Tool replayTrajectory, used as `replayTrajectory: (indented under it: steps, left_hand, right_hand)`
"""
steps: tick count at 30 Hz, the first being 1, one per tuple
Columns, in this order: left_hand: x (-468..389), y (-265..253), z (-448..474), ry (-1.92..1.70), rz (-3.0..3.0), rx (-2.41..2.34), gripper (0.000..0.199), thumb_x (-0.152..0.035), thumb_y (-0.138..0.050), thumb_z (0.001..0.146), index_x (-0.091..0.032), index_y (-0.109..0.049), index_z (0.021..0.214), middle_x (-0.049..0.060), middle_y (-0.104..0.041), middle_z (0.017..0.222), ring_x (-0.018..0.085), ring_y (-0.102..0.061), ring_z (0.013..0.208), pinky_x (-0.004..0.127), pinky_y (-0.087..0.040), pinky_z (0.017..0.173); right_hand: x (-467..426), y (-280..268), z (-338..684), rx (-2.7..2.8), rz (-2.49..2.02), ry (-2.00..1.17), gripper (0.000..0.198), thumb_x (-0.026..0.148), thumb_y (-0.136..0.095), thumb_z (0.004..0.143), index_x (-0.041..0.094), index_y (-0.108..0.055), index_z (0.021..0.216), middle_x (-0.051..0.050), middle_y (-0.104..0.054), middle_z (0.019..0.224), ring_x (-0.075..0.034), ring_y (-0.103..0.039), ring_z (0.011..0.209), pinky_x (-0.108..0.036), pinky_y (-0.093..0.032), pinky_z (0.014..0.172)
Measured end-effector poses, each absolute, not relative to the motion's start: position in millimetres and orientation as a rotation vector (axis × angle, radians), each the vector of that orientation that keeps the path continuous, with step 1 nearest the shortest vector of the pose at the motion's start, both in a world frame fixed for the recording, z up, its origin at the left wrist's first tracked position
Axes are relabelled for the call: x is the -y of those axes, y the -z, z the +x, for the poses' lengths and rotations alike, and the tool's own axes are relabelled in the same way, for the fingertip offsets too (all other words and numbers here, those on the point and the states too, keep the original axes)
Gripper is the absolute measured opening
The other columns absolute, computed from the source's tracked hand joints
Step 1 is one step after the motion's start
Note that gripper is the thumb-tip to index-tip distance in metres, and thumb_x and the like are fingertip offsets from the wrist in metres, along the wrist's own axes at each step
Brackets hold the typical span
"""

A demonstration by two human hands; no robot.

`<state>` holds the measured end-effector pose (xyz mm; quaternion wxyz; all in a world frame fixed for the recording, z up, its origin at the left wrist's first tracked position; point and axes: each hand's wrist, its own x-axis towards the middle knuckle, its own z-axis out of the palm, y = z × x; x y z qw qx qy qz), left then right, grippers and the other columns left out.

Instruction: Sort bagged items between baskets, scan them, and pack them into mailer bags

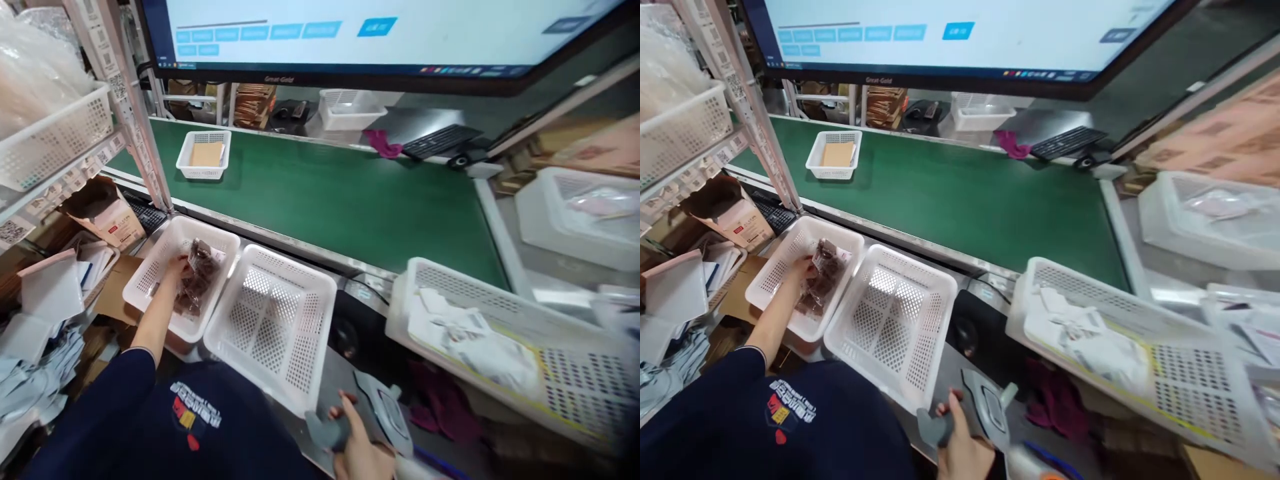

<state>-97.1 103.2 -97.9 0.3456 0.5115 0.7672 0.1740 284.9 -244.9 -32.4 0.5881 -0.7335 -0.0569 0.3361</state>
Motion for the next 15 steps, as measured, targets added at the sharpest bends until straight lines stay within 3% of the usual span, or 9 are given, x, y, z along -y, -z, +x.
replayTrajectory:
  steps: [3,6,10,15]
  left_hand:
    - [-95,99,-89,-0.344,1.332,-2.156,0.028,-0.023,-0.070,0.107,-0.011,-0.068,0.132,0.020,-0.075,0.129,0.030,-0.071,0.119,0.043,-0.058,0.103]
    - [-90,99,-81,-0.254,1.370,-2.275,0.036,-0.019,-0.072,0.103,-0.006,-0.066,0.136,0.028,-0.070,0.140,0.038,-0.066,0.136,0.044,-0.054,0.111]
    - [-91,104,-72,-0.154,1.388,-2.368,0.034,-0.028,-0.068,0.112,-0.010,-0.068,0.141,0.019,-0.073,0.142,0.032,-0.070,0.136,0.050,-0.058,0.116]
    - [-93,110,-71,-0.092,1.381,-2.402,0.030,-0.036,-0.077,0.109,-0.014,-0.076,0.130,0.011,-0.079,0.129,0.026,-0.078,0.118,0.048,-0.066,0.106]
  right_hand:
    - [234,27,278,-0.039,-1.583,-0.750,0.056,0.040,-0.102,0.046,0.031,-0.077,0.095,0.001,-0.076,0.093,-0.015,-0.060,0.061,-0.030,-0.056,0.052]
    - [230,21,274,-0.091,-1.531,-0.771,0.056,0.034,-0.102,0.044,0.029,-0.077,0.094,0.003,-0.076,0.086,-0.013,-0.060,0.058,-0.026,-0.057,0.051]
    - [232,23,273,-0.172,-1.462,-0.825,0.066,0.031,-0.106,0.039,0.024,-0.076,0.097,0.006,-0.075,0.077,-0.011,-0.060,0.054,-0.021,-0.052,0.046]
    - [238,39,269,-0.175,-1.449,-0.839,0.067,0.037,-0.108,0.043,0.020,-0.077,0.100,0.004,-0.077,0.080,-0.011,-0.062,0.056,-0.021,-0.054,0.048]
